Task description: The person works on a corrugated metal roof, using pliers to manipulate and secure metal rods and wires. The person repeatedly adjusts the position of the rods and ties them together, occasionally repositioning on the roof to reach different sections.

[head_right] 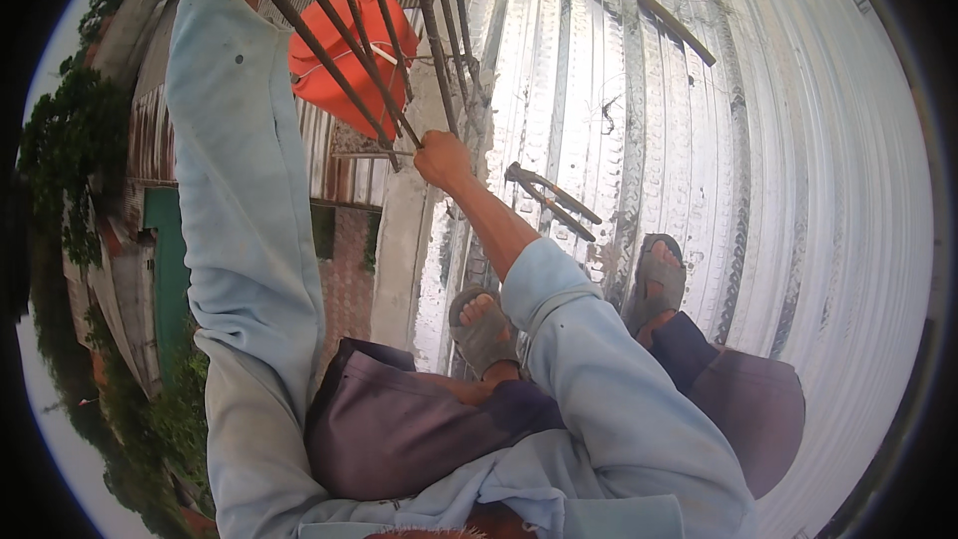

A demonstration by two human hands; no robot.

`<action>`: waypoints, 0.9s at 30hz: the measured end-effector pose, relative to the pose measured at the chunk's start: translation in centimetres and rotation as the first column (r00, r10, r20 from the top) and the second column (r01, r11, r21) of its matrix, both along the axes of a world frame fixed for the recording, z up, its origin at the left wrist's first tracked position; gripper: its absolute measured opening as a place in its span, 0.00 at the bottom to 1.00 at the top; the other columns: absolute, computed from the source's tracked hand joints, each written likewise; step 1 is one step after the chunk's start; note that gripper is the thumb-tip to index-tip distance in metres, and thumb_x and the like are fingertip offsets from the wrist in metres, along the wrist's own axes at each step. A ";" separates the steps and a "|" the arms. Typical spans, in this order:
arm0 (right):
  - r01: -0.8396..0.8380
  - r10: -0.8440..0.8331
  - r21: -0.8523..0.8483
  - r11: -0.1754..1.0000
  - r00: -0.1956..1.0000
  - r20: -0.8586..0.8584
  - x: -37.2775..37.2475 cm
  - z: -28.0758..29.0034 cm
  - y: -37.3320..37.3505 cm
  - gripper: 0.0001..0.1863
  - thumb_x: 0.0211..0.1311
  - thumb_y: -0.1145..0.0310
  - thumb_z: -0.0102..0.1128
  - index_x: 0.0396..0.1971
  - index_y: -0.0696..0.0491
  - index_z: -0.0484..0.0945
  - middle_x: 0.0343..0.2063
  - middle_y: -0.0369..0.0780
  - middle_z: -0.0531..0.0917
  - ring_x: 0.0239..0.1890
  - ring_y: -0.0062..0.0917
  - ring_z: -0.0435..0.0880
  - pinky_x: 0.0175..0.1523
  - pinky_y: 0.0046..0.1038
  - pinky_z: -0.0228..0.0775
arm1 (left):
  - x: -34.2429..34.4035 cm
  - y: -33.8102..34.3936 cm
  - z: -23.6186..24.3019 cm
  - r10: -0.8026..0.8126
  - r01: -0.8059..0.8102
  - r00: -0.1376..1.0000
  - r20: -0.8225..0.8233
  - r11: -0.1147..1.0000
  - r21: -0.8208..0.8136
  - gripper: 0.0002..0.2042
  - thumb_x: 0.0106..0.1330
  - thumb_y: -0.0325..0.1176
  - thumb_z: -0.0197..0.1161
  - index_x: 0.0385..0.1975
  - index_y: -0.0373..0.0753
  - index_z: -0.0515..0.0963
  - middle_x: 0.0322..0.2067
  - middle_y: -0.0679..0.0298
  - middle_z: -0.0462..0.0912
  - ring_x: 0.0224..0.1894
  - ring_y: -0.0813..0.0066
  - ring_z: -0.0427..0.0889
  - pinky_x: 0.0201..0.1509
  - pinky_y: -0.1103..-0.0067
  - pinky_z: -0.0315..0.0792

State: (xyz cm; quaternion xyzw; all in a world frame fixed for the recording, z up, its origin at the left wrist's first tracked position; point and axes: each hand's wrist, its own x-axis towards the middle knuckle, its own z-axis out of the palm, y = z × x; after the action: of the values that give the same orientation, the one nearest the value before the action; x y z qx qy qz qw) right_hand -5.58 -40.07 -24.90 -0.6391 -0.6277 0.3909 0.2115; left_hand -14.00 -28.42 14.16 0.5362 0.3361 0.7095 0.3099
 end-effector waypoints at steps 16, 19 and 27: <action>-0.018 0.020 0.029 0.999 0.997 -0.075 0.8 -1.9 1.1 0.14 0.59 0.61 0.67 0.35 0.58 0.85 0.23 0.48 0.87 0.31 0.42 0.89 0.43 0.40 0.79 | 2.8 -2.3 0.4 0.274 -0.232 0.924 -0.266 0.956 0.179 0.28 0.81 0.47 0.41 0.46 0.21 0.78 0.44 0.37 0.83 0.52 0.45 0.81 0.58 0.61 0.70; -0.010 0.004 -0.037 0.999 0.989 -0.151 0.9 -2.9 0.6 0.14 0.59 0.61 0.68 0.35 0.58 0.86 0.21 0.47 0.86 0.29 0.41 0.89 0.41 0.39 0.79 | 2.5 -3.4 -0.2 0.221 -0.178 0.965 -0.142 0.947 0.266 0.28 0.81 0.48 0.42 0.42 0.24 0.79 0.41 0.43 0.84 0.49 0.50 0.82 0.57 0.62 0.71; -0.009 0.014 0.043 0.999 0.994 -0.109 0.1 -2.4 0.5 0.13 0.58 0.61 0.66 0.35 0.56 0.87 0.25 0.48 0.87 0.33 0.42 0.89 0.42 0.41 0.79 | 0.7 -5.5 0.0 0.057 -0.040 0.996 -0.070 0.973 0.228 0.25 0.80 0.48 0.46 0.42 0.28 0.78 0.36 0.53 0.80 0.41 0.62 0.78 0.51 0.69 0.71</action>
State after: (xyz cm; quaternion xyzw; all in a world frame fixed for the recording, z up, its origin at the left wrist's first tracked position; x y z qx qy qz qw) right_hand -5.44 -39.61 -27.28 -0.6085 -0.6270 0.4132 0.2568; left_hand -13.31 -33.87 14.16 0.5864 0.2775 0.7296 0.2162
